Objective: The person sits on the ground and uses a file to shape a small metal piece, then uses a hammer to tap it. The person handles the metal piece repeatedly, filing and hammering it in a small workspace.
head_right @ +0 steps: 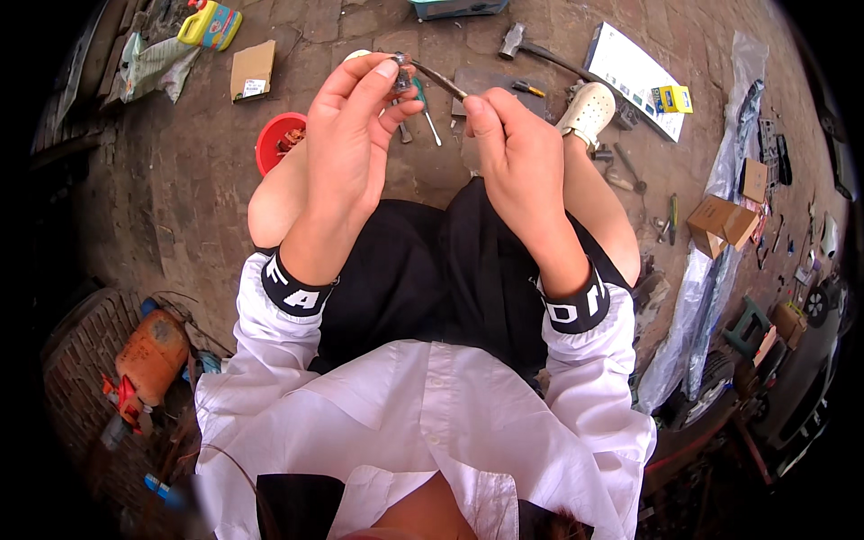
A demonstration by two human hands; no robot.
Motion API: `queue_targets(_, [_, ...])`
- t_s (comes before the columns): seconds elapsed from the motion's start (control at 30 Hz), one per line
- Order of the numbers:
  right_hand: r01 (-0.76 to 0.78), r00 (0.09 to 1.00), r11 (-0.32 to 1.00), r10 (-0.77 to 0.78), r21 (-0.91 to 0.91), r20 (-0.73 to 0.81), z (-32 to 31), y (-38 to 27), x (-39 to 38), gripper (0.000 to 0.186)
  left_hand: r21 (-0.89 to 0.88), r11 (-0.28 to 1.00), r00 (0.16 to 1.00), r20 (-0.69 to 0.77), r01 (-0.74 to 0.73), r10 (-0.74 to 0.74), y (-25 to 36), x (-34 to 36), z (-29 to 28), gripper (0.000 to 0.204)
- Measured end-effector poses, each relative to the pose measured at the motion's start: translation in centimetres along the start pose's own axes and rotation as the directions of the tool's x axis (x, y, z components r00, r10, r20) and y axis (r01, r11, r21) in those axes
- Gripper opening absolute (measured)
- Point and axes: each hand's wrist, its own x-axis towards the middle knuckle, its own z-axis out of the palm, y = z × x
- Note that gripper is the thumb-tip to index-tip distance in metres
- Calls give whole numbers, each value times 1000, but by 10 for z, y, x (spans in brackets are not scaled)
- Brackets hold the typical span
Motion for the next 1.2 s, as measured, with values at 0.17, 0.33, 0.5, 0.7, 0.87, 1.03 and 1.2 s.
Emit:
queue_targets(0.17, [0, 1000, 997, 1, -80, 16, -3, 5, 3, 31, 88, 994, 998, -4, -57, 57, -1, 2, -2, 13])
queue_targets(0.33, [69, 998, 986, -70, -149, -2, -5, 4, 6, 26, 115, 989, 996, -9, -90, 92, -3, 2, -6, 13])
queue_targets(0.5, [191, 972, 976, -203, -100, -119, -6, 3, 9, 21, 80, 997, 1000, 6, -16, 15, -3, 4, -9, 14])
queue_targets(0.7, [-86, 984, 936, 135, 341, -120, -5, 1, 7, 21, 11, 997, 997, 19, 79, -80, -1, 0, -1, 12])
queue_targets(0.87, [-143, 990, 938, 138, 315, 37, 0, -9, 8, 24, 22, 981, 979, 63, 190, -191, -11, -8, 8, 11])
queue_targets(1.03, [41, 987, 983, -12, 181, -157, 9, 4, 7, 20, 57, 995, 996, 28, 81, -82, -12, -7, 5, 13])
queue_targets(1.2, [160, 966, 972, -190, -171, -175, 6, 0, 4, 16, 98, 995, 998, -62, 0, 7, -11, -1, 2, 10])
